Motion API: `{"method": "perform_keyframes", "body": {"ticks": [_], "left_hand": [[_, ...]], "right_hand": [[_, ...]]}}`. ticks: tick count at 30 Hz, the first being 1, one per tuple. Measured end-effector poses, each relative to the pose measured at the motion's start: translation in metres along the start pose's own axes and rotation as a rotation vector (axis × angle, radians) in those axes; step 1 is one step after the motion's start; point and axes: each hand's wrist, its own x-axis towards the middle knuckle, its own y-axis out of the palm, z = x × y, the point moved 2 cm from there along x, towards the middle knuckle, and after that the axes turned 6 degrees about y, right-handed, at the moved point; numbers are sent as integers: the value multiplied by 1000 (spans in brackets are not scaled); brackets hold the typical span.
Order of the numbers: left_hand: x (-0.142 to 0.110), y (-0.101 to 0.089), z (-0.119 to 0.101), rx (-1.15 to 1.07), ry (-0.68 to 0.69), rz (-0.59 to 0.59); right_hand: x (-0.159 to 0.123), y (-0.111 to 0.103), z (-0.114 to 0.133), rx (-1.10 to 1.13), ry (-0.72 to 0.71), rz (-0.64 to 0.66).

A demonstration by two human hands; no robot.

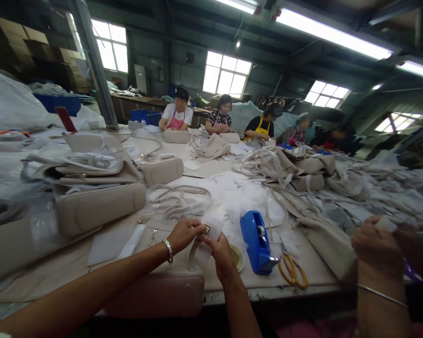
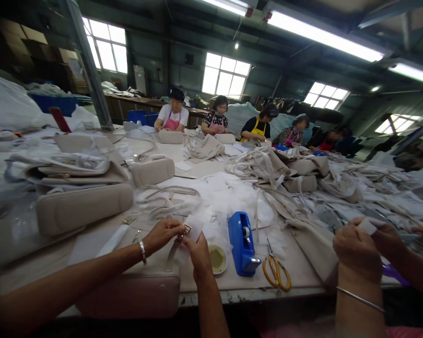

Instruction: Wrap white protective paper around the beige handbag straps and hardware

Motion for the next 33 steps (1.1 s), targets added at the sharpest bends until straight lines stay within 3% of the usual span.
{"method": "perform_keyframes", "body": {"ticks": [3, 7, 11, 14, 19, 22, 23, 25, 27, 28, 30, 33], "left_hand": [[-1, 2, -4, 6, -41, -37], [1, 3, -6, 21, -30, -68], [2, 3, -6, 54, 93, 17], [-2, 0, -7, 213, 229, 42], [-6, -6, -3, 416, 356, -122], [-2, -14, 5, 203, 194, -221], [0, -15, 7, 71, 121, -173], [0, -13, 11, -215, 15, 63], [-4, -8, 11, -450, -34, 307], [-7, -5, 11, -523, -47, 371], [-10, -1, 11, -573, -65, 358], [-11, 2, 12, -524, -84, 302]], "right_hand": [[-2, 6, 6, 15, 15, -9], [-1, 7, 6, -3, -74, -59], [6, 5, 1, 47, -103, -116], [9, 4, 1, 124, -95, -117], [5, 7, 5, 223, -72, -81], [1, 8, 7, 258, -98, -45], [0, 8, 6, 265, -104, -21], [0, 9, 5, 245, -91, 5], [2, 8, 3, 126, -76, -23], [2, 8, 3, 21, -83, -65], [1, 6, 6, -242, -168, -220], [-8, 4, 17, -579, -495, -480]]}}
